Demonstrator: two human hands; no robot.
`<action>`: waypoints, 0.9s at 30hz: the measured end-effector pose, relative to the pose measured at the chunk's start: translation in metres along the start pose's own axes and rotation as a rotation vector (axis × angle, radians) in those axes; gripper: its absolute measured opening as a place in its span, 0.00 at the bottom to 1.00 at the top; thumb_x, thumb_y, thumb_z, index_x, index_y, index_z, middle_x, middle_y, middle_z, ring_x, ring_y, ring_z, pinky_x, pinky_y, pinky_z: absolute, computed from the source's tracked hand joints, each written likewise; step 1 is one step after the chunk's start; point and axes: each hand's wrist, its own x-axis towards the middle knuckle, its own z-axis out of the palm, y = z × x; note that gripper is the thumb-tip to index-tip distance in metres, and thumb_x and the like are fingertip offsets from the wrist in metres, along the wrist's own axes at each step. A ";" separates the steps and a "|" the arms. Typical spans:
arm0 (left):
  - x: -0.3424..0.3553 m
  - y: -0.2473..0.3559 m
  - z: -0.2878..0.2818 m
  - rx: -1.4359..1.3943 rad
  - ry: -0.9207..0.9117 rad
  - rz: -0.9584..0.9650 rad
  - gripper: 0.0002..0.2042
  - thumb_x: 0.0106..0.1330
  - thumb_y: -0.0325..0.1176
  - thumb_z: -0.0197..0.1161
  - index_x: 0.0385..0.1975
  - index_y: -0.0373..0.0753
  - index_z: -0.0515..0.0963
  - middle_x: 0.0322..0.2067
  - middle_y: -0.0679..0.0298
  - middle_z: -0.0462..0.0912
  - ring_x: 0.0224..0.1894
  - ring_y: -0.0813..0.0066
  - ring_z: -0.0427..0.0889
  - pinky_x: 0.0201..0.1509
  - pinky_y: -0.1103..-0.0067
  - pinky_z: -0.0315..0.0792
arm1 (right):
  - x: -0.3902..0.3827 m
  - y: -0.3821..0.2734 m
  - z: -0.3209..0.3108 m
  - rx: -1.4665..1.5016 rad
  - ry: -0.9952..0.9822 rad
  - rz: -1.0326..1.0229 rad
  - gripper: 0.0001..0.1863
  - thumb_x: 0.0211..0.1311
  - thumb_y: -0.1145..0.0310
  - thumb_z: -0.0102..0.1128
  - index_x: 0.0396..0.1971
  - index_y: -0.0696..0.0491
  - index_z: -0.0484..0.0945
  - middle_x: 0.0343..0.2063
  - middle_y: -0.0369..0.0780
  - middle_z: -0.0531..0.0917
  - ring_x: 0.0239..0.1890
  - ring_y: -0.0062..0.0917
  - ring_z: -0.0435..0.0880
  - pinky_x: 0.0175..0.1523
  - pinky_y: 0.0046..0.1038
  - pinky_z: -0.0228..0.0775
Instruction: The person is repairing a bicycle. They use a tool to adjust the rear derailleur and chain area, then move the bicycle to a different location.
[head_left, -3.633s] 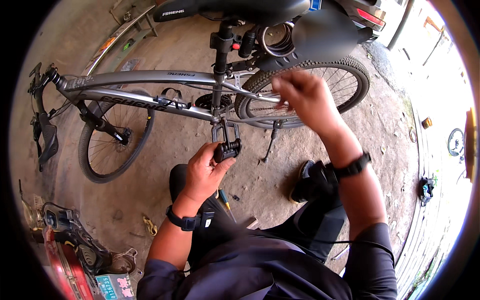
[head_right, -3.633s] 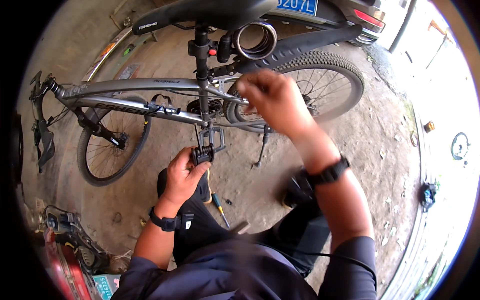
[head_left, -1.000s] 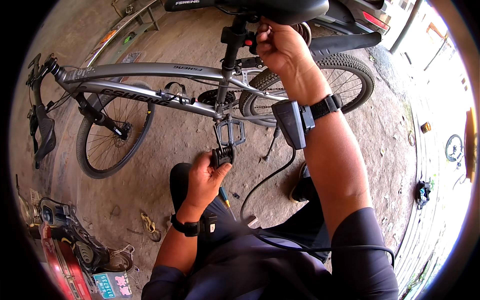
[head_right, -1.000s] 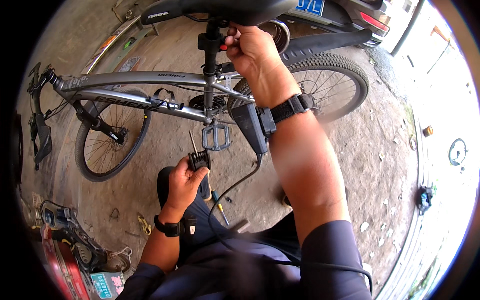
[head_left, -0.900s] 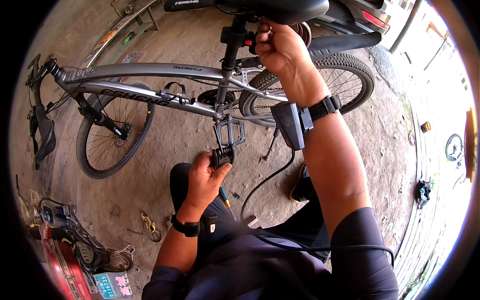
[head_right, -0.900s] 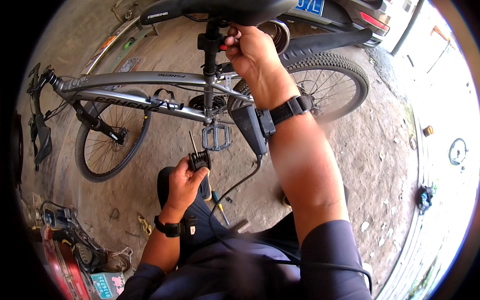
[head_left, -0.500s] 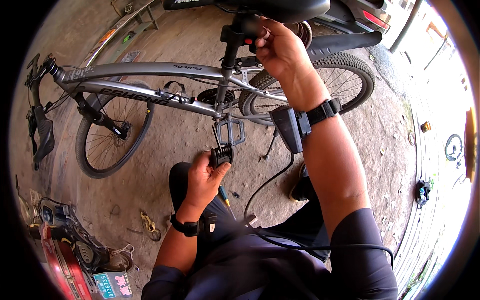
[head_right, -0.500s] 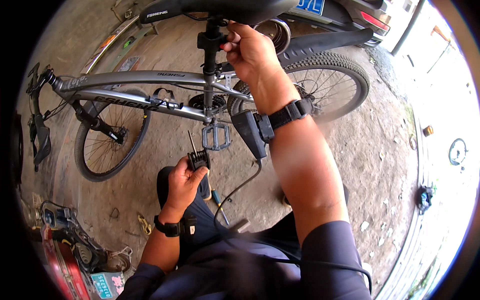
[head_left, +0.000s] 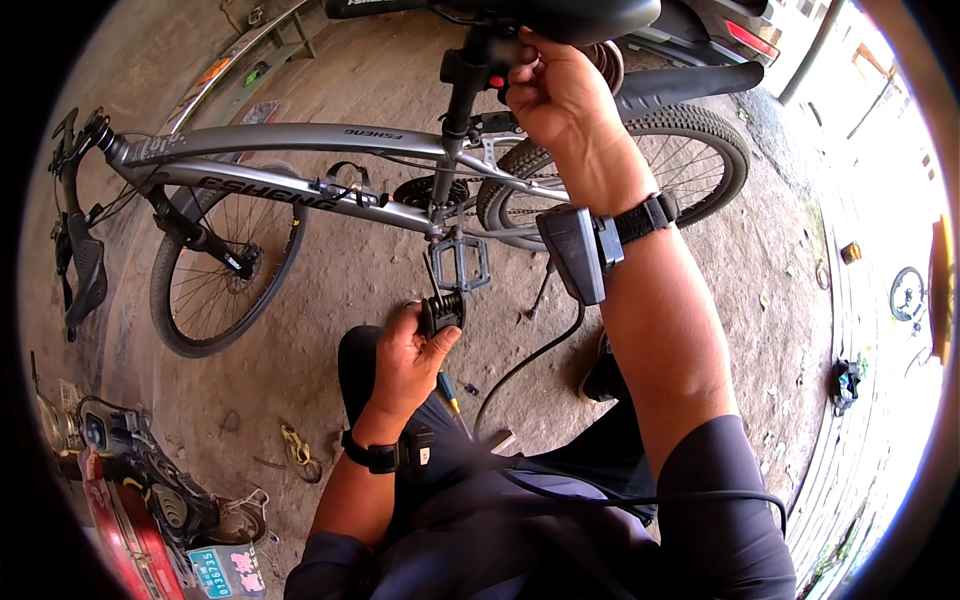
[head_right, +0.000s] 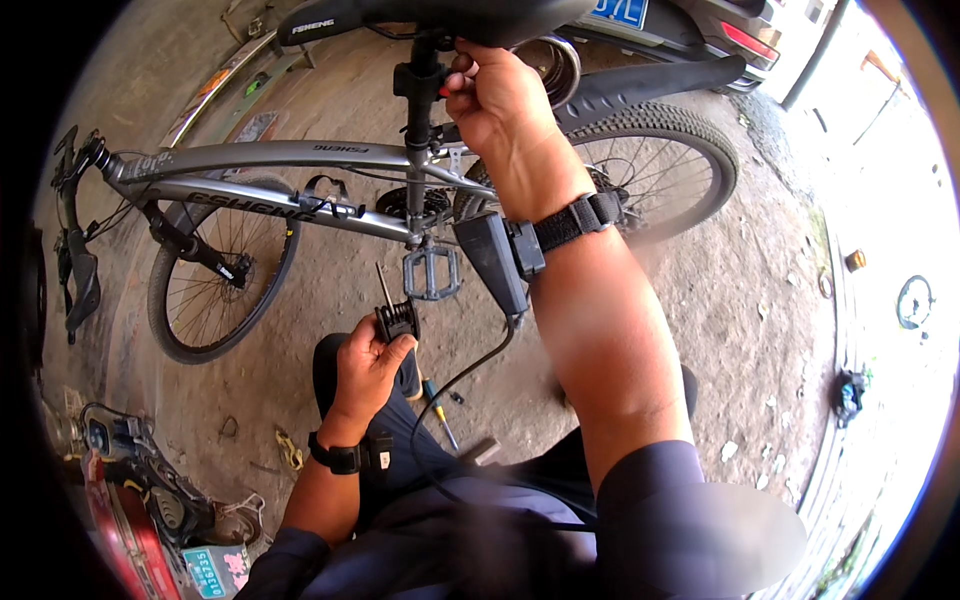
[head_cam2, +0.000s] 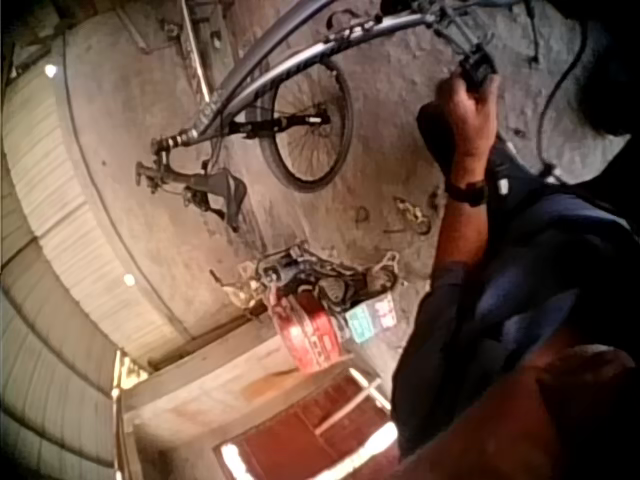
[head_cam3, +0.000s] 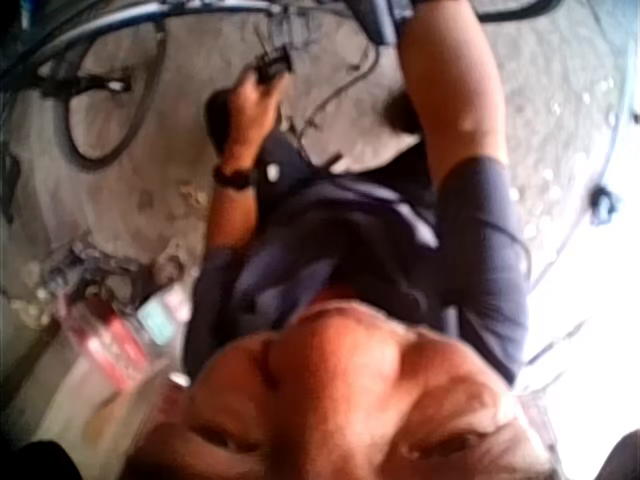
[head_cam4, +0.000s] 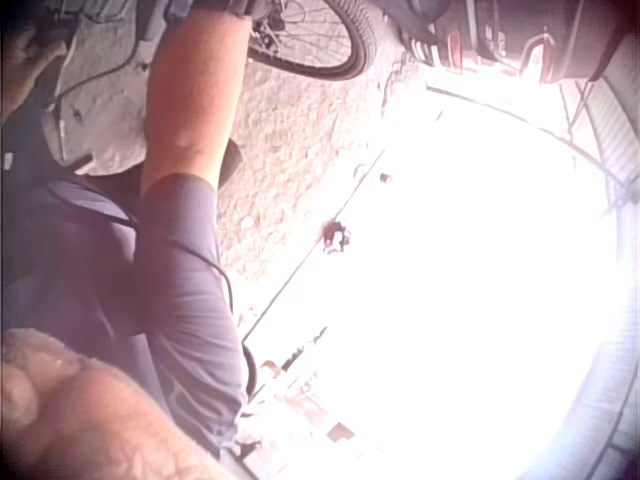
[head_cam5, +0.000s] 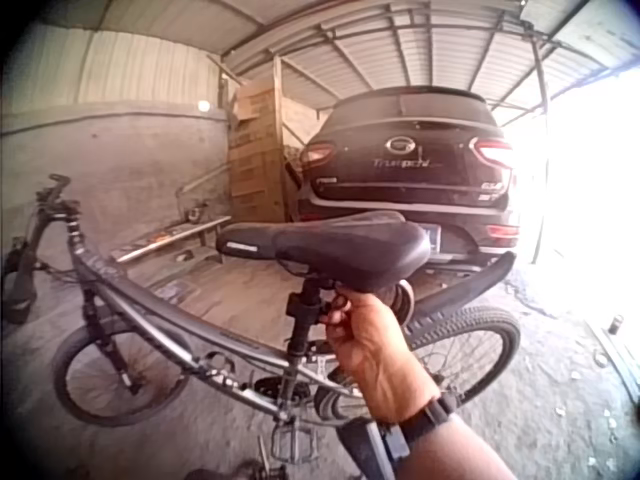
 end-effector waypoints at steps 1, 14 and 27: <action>-0.001 0.000 -0.001 0.002 -0.006 -0.006 0.12 0.68 0.34 0.70 0.42 0.33 0.77 0.25 0.74 0.76 0.28 0.89 0.68 0.31 0.86 0.67 | 0.002 0.001 -0.001 -0.005 -0.007 -0.006 0.08 0.66 0.69 0.64 0.29 0.49 0.73 0.21 0.31 0.74 0.20 0.15 0.71 0.22 0.16 0.57; -0.005 -0.010 -0.007 -0.072 -0.030 -0.043 0.12 0.69 0.31 0.68 0.45 0.31 0.76 0.32 0.70 0.82 0.34 0.88 0.76 0.39 0.86 0.72 | -0.008 0.010 -0.011 -0.533 0.009 -0.196 0.08 0.64 0.67 0.62 0.33 0.56 0.77 0.24 0.35 0.79 0.18 0.20 0.77 0.23 0.21 0.66; -0.025 -0.026 -0.027 -0.141 0.131 0.013 0.13 0.65 0.26 0.71 0.46 0.32 0.78 0.32 0.69 0.82 0.32 0.85 0.77 0.35 0.81 0.75 | -0.055 0.053 -0.053 -1.601 -0.496 -0.111 0.10 0.63 0.67 0.63 0.30 0.60 0.79 0.23 0.40 0.81 0.24 0.23 0.83 0.33 0.27 0.76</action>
